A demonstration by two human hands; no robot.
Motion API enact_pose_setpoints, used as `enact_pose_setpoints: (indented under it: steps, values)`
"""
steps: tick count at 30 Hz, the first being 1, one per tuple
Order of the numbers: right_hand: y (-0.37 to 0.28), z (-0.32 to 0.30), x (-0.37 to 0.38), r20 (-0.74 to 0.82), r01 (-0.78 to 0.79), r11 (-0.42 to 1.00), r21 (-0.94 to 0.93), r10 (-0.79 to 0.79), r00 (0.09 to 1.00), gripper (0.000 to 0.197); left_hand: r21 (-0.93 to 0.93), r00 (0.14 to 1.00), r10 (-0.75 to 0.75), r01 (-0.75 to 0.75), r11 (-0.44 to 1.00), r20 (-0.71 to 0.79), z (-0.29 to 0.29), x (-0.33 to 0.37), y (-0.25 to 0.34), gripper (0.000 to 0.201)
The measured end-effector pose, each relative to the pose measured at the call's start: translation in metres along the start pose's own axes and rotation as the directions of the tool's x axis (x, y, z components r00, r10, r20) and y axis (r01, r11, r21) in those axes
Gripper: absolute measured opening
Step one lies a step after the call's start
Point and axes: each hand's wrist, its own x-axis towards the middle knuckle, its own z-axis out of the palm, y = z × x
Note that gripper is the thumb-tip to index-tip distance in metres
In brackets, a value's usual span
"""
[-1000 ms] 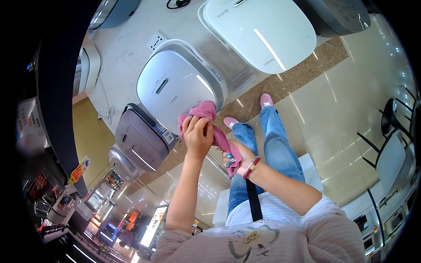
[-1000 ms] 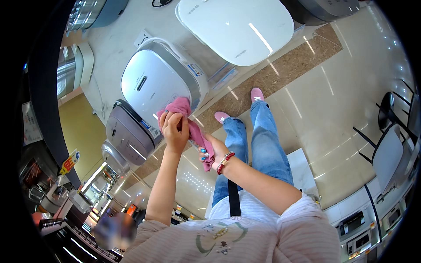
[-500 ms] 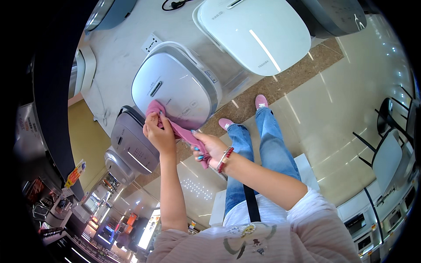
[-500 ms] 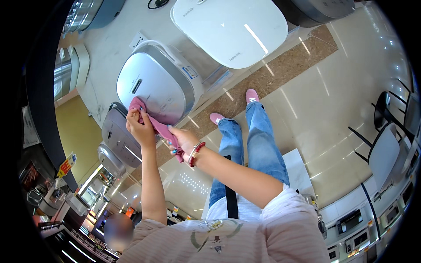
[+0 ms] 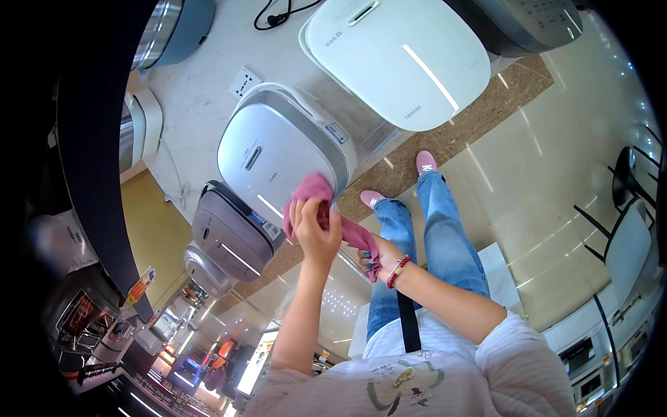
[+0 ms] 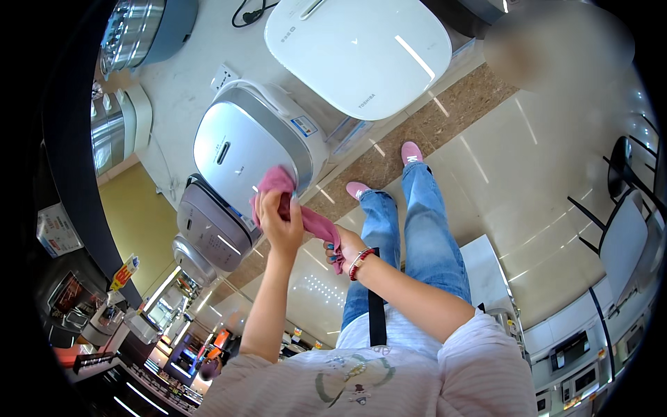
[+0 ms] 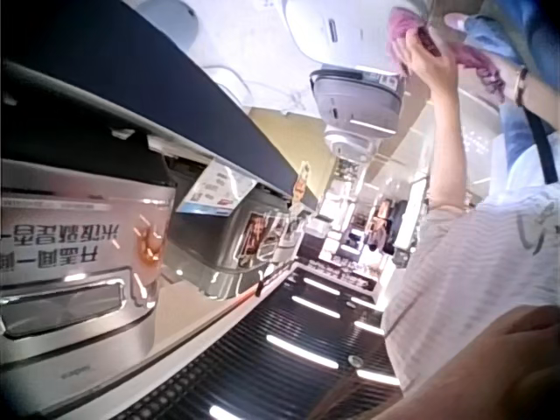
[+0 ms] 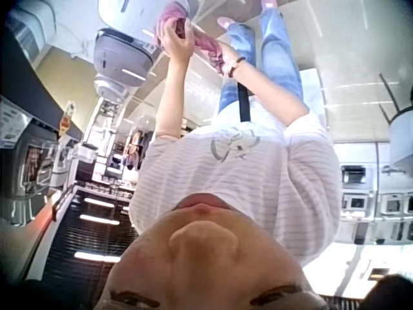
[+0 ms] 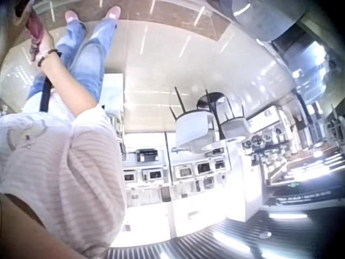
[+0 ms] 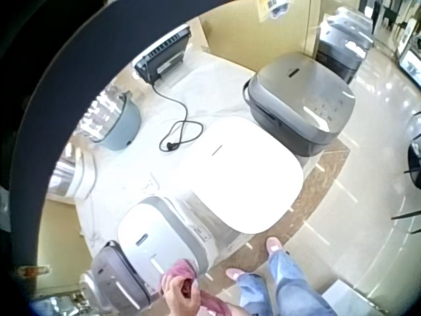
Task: The person wipes the exterior surfaces of several rice cookers on a display shelf using a pink cloth. They open the lids of the appliances to wipe the interior and the inner cooking pots, then close the lids and continue wiping the exteriors of the remaining units.
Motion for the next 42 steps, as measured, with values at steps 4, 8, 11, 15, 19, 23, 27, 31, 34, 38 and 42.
enact_pose_setpoints:
  steps: [4, 8, 11, 15, 19, 23, 27, 31, 34, 38, 42]
  values:
    - [-0.012, 0.017, -0.002, 0.17, 0.03, 0.999, -0.042, -0.023, 0.985, 0.024, -0.059, 0.997, 0.075, -0.074, 0.996, 0.029, 0.012, 0.046, -0.015, 0.025]
    - [-0.043, 0.047, -0.001, 0.141, 0.164, 0.986, 0.013, -0.164, 0.976, 0.022, -0.024, 0.993, 0.112, -0.112, 0.993, -0.031, 0.018, 0.077, -0.022, 0.025]
    - [-0.057, 0.06, 0.0, 0.162, 0.167, 0.986, 0.023, -0.168, 0.972, 0.02, 0.046, 0.993, 0.115, -0.114, 0.992, -0.027, 0.016, 0.079, -0.028, 0.029]
    - [-0.047, 0.062, 0.005, 0.204, 0.152, 0.988, -0.01, -0.147, 0.968, 0.02, 0.152, 0.998, -0.01, 0.021, 0.988, -0.069, 0.003, 0.061, -0.044, 0.033]
    - [-0.025, 0.069, 0.006, 0.164, 0.115, 0.992, -0.046, -0.106, 0.981, 0.019, 0.204, 0.988, -0.094, 0.118, 0.972, -0.126, -0.01, 0.03, -0.063, 0.037]
    - [-0.006, 0.075, 0.015, 0.12, 0.034, 0.996, -0.082, -0.024, 0.992, 0.018, 0.242, 0.956, -0.192, 0.245, 0.939, -0.221, -0.021, 0.012, -0.07, 0.038]
    - [0.003, 0.077, 0.021, 0.125, 0.008, 0.993, -0.121, 0.007, 0.992, 0.017, 0.138, 0.892, -0.336, 0.389, 0.911, -0.302, -0.021, -0.01, -0.063, 0.037]
    - [0.003, 0.057, 0.021, 0.093, 0.007, 0.993, -0.12, 0.004, 0.996, 0.016, 0.11, 0.877, -0.357, 0.409, 0.906, -0.32, -0.014, -0.026, -0.046, 0.039]
    - [0.007, 0.035, 0.021, -0.006, 0.044, 0.99, -0.134, -0.045, 0.999, 0.017, 0.095, 0.906, -0.331, 0.365, 0.926, -0.263, -0.008, -0.045, -0.031, 0.04]
    - [0.006, 0.013, 0.027, -0.115, 0.144, 0.929, -0.341, -0.194, 0.974, 0.02, 0.069, 0.945, -0.26, 0.278, 0.958, -0.198, -0.001, -0.078, -0.009, 0.037]
    - [-0.001, -0.001, 0.039, -0.051, 0.283, 0.583, -0.761, -0.489, 0.871, 0.028, -0.091, 0.943, -0.324, 0.317, 0.944, -0.07, 0.005, -0.107, 0.013, 0.034]
